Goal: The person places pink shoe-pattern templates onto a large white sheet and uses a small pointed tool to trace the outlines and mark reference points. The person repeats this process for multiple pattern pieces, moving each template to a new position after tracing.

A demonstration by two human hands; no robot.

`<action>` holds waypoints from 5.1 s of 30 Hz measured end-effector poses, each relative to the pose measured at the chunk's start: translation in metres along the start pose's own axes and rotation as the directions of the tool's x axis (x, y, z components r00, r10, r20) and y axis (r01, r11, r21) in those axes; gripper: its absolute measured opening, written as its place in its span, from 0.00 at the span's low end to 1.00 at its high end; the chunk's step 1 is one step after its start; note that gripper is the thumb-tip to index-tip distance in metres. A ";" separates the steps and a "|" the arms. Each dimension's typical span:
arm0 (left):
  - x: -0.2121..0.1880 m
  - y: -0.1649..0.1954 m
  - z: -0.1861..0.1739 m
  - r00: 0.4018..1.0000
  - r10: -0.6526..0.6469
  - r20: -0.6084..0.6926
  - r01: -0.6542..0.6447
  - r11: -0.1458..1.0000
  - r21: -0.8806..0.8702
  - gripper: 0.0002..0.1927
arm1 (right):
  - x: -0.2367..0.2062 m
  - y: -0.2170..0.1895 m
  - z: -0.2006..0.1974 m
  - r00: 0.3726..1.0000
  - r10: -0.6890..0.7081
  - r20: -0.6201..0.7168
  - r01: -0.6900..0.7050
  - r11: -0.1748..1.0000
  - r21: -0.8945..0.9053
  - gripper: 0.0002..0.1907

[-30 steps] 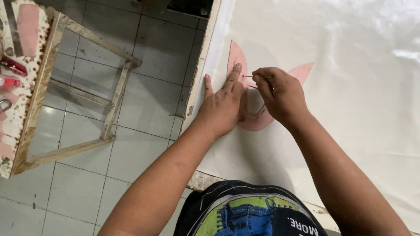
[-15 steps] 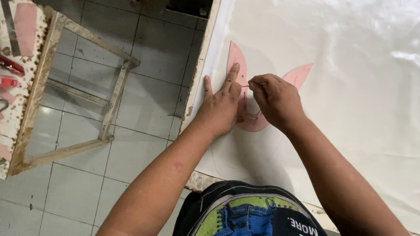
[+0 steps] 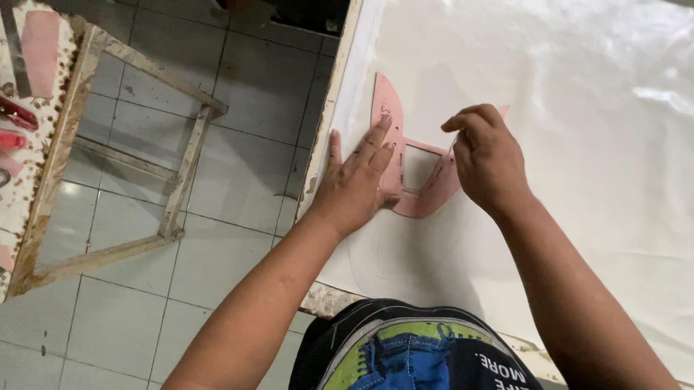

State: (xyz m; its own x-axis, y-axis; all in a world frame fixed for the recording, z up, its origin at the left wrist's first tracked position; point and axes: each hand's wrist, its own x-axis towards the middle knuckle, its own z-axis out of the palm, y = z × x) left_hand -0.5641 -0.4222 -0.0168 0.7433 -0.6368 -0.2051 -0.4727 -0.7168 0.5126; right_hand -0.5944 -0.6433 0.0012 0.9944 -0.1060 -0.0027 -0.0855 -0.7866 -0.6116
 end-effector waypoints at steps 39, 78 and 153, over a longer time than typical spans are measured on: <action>-0.120 -0.033 0.051 0.962 0.064 -0.266 -0.050 0.997 0.061 0.26 | -0.220 0.045 -0.032 0.516 0.831 -0.207 -0.648 0.537 0.541 0.23; 0.122 -0.047 -0.024 0.969 0.155 -0.191 -0.136 0.985 0.107 0.38 | 0.044 0.053 -0.015 0.955 0.252 -0.157 -0.269 0.958 -0.103 0.18; -0.095 -0.016 0.031 0.979 0.092 -0.183 -0.077 0.993 0.086 0.29 | 0.074 0.047 -0.031 0.920 0.391 -0.030 -0.390 0.905 -0.172 0.38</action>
State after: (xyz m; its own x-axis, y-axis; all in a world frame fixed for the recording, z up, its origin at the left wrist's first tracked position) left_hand -0.6417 -0.3590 -0.0309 0.7708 -0.6371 -0.0009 -0.5676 -0.6873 0.4532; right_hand -0.5268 -0.7075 -0.0032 0.8797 -0.4227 -0.2179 -0.4755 -0.7748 -0.4166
